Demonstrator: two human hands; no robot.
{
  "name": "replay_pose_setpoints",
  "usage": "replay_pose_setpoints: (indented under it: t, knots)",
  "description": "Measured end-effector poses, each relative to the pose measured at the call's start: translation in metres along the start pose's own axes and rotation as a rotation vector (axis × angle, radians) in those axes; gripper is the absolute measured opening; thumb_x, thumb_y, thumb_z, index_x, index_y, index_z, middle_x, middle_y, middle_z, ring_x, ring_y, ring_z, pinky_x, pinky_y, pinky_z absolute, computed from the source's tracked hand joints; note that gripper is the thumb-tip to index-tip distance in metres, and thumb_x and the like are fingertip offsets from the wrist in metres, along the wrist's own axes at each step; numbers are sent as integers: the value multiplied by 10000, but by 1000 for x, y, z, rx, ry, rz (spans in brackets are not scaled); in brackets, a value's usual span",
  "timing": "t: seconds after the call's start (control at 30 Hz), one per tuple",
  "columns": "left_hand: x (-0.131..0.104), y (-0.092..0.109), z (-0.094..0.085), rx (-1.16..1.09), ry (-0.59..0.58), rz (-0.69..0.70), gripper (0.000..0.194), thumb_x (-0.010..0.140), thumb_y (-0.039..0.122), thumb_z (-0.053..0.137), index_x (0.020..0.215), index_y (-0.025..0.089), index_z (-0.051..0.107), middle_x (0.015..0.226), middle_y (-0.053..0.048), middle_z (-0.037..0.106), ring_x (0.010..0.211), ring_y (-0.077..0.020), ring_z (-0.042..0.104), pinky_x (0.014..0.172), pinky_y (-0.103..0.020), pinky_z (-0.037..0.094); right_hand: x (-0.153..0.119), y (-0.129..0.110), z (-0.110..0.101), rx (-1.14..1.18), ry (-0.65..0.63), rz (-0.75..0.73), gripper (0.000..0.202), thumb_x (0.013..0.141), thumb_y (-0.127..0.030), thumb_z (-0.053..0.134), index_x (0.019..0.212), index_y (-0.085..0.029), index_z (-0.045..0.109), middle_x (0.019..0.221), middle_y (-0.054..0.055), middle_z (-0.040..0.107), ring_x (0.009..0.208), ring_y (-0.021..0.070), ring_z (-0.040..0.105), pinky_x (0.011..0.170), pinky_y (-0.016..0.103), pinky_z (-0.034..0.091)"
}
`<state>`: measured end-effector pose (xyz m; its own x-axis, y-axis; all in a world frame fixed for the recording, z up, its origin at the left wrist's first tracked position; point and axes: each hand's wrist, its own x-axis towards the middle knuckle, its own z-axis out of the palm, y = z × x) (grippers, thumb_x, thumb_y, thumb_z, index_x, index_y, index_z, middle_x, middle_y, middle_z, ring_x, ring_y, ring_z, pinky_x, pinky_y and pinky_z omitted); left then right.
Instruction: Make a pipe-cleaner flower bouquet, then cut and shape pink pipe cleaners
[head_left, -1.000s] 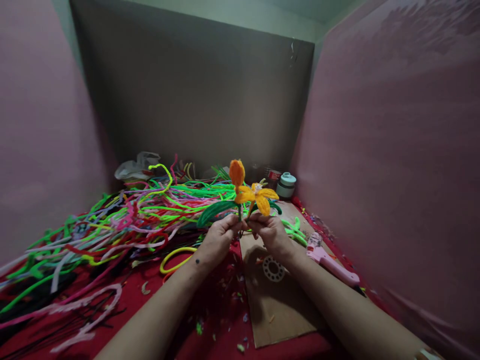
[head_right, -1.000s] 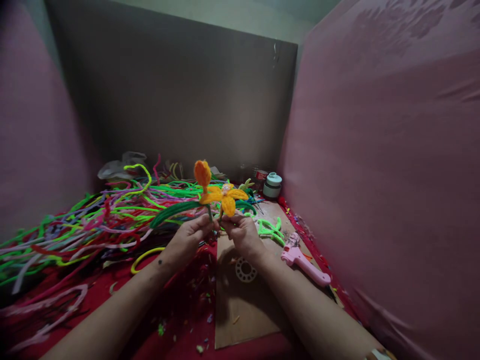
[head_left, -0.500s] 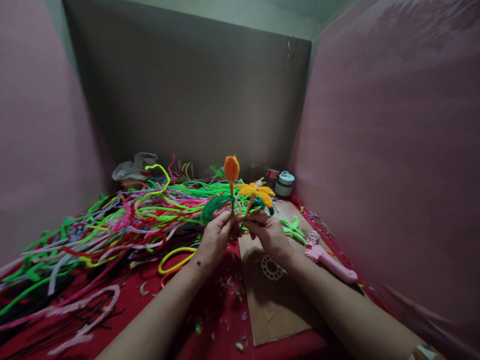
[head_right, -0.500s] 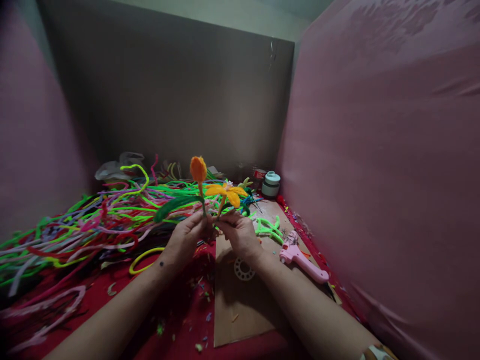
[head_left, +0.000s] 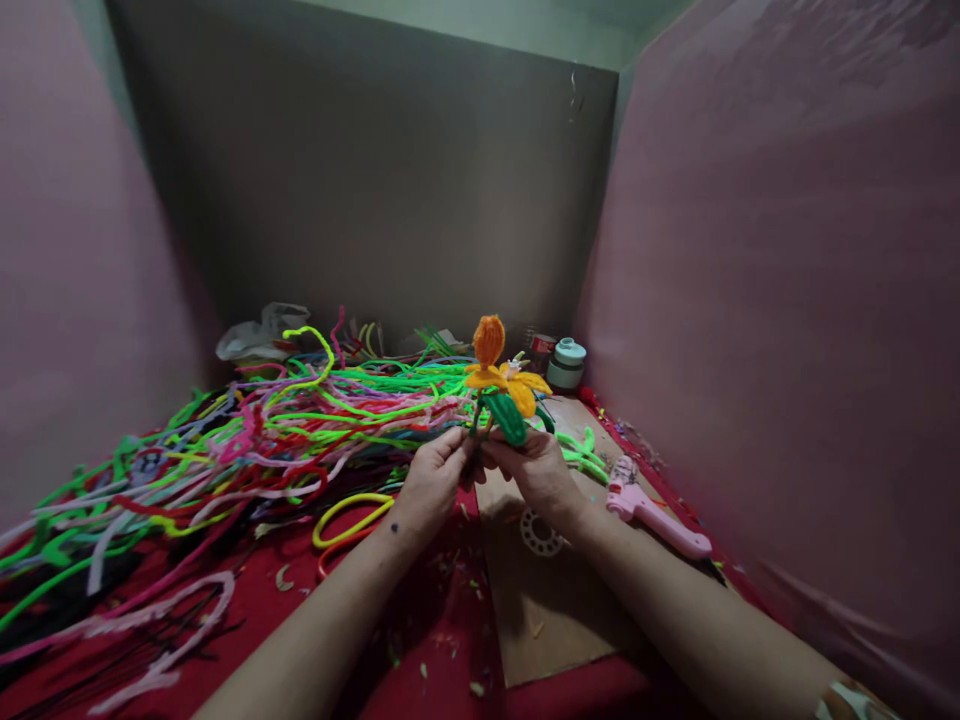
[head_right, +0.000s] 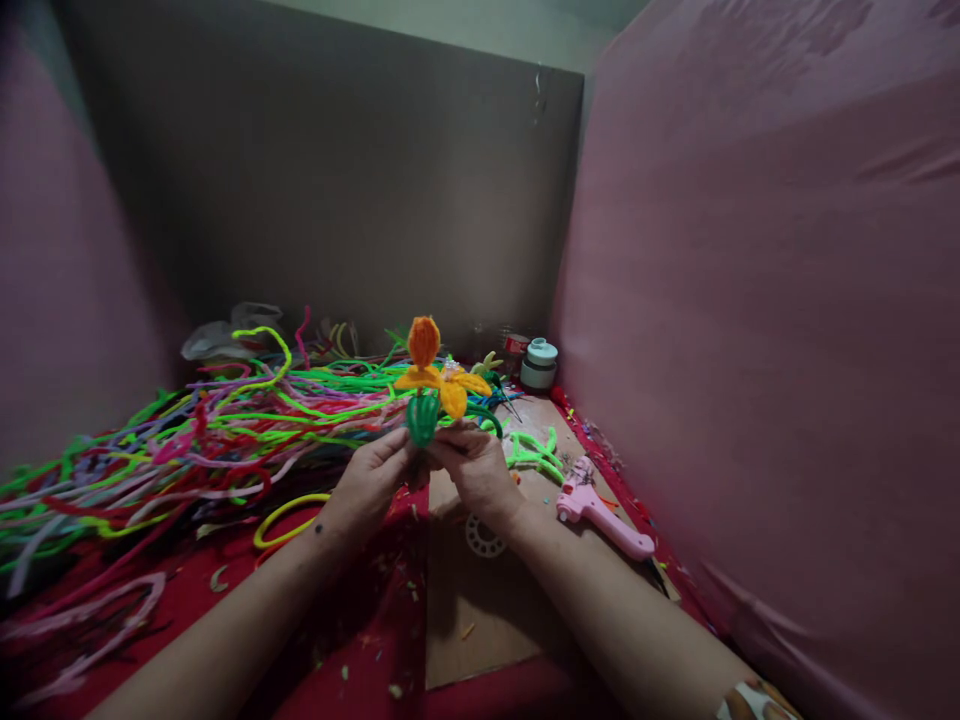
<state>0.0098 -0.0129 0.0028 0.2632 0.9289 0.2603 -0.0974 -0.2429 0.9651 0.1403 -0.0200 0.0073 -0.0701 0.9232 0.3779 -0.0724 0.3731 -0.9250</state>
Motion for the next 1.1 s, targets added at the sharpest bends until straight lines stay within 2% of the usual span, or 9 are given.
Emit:
replay_pose_setpoints:
  t: [0.17,0.27,0.43,0.57,0.67,0.77,0.93,1.1]
  knots:
    - [-2,-2,2,102,46,27,342,807,432,512,621,150,565,501,23,478,478,-79,395,478,-202,312,-2,4,0,-19,-44,8,215,723,-323,620,568,-176,591,531,-22,483,508,91,408,471,238,293]
    - [-5,-1,6,103,56,46,282,804,386,511,644,157,547,543,25,496,494,-78,386,481,-199,308,-3,5,1,20,-40,26,203,735,-334,610,608,-177,591,546,-26,484,529,94,425,493,236,306]
    - [-10,3,14,125,69,70,214,836,322,459,693,171,512,580,26,537,500,-77,404,490,-199,321,-4,5,0,-23,-69,-5,299,784,-340,581,543,-171,531,522,-24,479,522,94,432,525,244,327]
    - [-11,5,15,-17,48,42,146,824,324,497,839,180,480,610,22,591,505,-81,446,500,-199,343,-4,1,-2,63,-59,31,291,785,-348,586,564,-178,504,533,-31,439,522,98,423,526,249,323]
    - [-11,6,13,-137,24,0,194,759,327,596,799,175,482,631,12,606,551,-94,508,528,-207,385,-4,-1,-4,37,-36,26,319,778,-363,596,542,-179,486,537,-31,432,526,99,412,523,250,314]
    - [-10,6,11,-136,35,-32,201,719,325,635,718,153,531,630,0,599,579,-105,527,549,-221,413,-4,-1,-4,33,-36,18,295,770,-363,602,555,-177,523,541,-29,444,522,99,399,511,250,305]
    - [-10,7,8,-57,140,-43,182,702,304,643,657,139,582,571,9,590,534,-93,503,533,-216,386,-3,1,-4,38,-29,11,250,760,-320,604,559,-175,572,554,-23,480,516,94,396,502,248,300]
    - [-9,4,9,-115,172,-35,186,674,296,677,637,137,586,553,15,595,525,-87,499,535,-212,380,-2,-1,-1,78,-23,61,180,732,-303,618,609,-176,650,552,-15,513,511,99,423,480,247,305]
